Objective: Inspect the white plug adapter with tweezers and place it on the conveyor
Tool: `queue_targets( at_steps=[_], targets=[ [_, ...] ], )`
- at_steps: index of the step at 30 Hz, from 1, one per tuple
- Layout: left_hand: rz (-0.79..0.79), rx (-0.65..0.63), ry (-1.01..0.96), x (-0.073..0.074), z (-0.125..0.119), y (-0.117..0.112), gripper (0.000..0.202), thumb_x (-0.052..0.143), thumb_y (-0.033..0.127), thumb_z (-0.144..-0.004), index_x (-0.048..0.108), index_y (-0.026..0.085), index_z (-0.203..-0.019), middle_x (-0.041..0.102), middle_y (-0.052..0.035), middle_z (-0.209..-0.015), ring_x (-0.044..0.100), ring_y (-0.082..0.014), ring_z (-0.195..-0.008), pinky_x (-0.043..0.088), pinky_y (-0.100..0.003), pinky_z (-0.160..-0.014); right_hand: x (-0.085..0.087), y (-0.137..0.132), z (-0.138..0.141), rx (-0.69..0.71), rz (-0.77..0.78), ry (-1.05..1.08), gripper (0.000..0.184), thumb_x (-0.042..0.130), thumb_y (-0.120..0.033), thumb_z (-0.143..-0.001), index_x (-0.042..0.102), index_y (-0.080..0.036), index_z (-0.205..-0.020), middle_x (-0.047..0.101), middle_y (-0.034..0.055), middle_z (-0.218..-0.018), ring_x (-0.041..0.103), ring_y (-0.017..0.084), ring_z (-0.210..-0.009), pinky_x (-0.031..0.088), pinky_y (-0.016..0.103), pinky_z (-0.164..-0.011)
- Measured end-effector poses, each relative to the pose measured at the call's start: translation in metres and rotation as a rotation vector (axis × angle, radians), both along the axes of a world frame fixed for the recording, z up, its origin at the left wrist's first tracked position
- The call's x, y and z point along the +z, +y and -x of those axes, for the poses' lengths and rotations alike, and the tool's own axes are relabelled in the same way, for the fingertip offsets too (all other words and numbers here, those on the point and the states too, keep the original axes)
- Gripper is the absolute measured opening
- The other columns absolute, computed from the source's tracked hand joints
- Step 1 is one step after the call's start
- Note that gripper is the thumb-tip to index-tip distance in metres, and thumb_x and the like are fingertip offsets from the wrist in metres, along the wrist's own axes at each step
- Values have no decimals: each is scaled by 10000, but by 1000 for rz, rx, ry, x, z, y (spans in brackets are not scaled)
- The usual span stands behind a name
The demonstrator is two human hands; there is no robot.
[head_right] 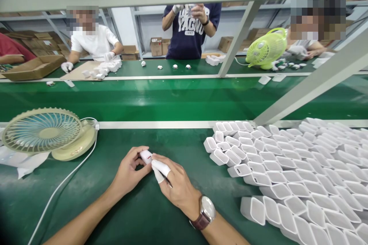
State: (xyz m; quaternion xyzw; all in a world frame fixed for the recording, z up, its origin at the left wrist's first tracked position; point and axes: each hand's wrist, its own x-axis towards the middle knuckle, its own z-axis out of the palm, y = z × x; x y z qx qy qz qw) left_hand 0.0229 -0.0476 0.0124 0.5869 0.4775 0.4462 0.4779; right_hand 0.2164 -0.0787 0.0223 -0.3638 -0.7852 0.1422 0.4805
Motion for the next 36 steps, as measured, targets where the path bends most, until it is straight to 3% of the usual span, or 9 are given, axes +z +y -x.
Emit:
queue_targets(
  at_steps=[5, 12, 18, 22, 27, 32, 36],
  targets=[
    [-29, 46, -10, -2, 1, 0, 364, 767, 291, -833, 693, 222, -1183, 618, -34, -1069, 656, -126, -789, 605, -255, -730, 0, -3, 1, 48, -25, -31, 554, 480, -25, -968, 484, -220, -1487, 656, 131, -1411, 628, 241, -1318, 591, 387, -1047],
    [210, 18, -178, -2, 2, 2, 460, 832, 331, -788, 674, 162, -1185, 719, -60, -954, 689, -173, -832, 603, -279, -738, 2, 0, 2, 3, -9, 71, 483, 569, -22, -962, 552, -233, -1397, 707, 116, -1333, 699, 216, -1211, 610, 369, -1013],
    [245, 7, -172, 0, 2, 4, 473, 822, 324, -781, 662, 154, -1193, 717, -51, -921, 679, -164, -774, 603, -294, -710, -3, 10, -10, -58, -17, -86, 564, 532, 7, -942, 503, -195, -1468, 614, 155, -1449, 613, 246, -1331, 578, 420, -1076],
    [99, -4, -31, -4, 7, 6, 504, 770, 268, -797, 629, 195, -1276, 687, -69, -1086, 695, -196, -944, 596, -319, -830, -13, 20, -19, -108, 24, -351, 746, 433, 104, -835, 454, -183, -1523, 554, 166, -1511, 554, 270, -1391, 573, 471, -1082],
    [-166, -60, 132, -6, 12, 8, 479, 648, 128, -838, 590, 254, -1297, 617, -80, -1255, 664, -227, -1132, 570, -374, -968, -22, 25, -22, -152, 58, -580, 697, 429, 98, -836, 498, -133, -1489, 581, 167, -1491, 511, 270, -1430, 558, 468, -1102],
    [-401, -136, 303, -1, 15, 11, 428, 558, 22, -852, 606, 271, -1196, 618, -89, -1334, 564, -258, -1325, 463, -465, -1120, -17, 25, -20, -185, 16, -669, 652, 405, 111, -815, 604, -121, -1391, 594, 135, -1489, 483, 280, -1451, 541, 489, -1122],
    [-397, -108, 393, -1, 22, 15, 513, 464, -66, -774, 622, 264, -1133, 581, -91, -1361, 573, -245, -1296, 478, -432, -1067, -13, 24, -18, -208, -26, -646, 600, 383, 103, -828, 644, -93, -1331, 625, 146, -1450, 515, 283, -1419, 548, 478, -1112]
  ],
)
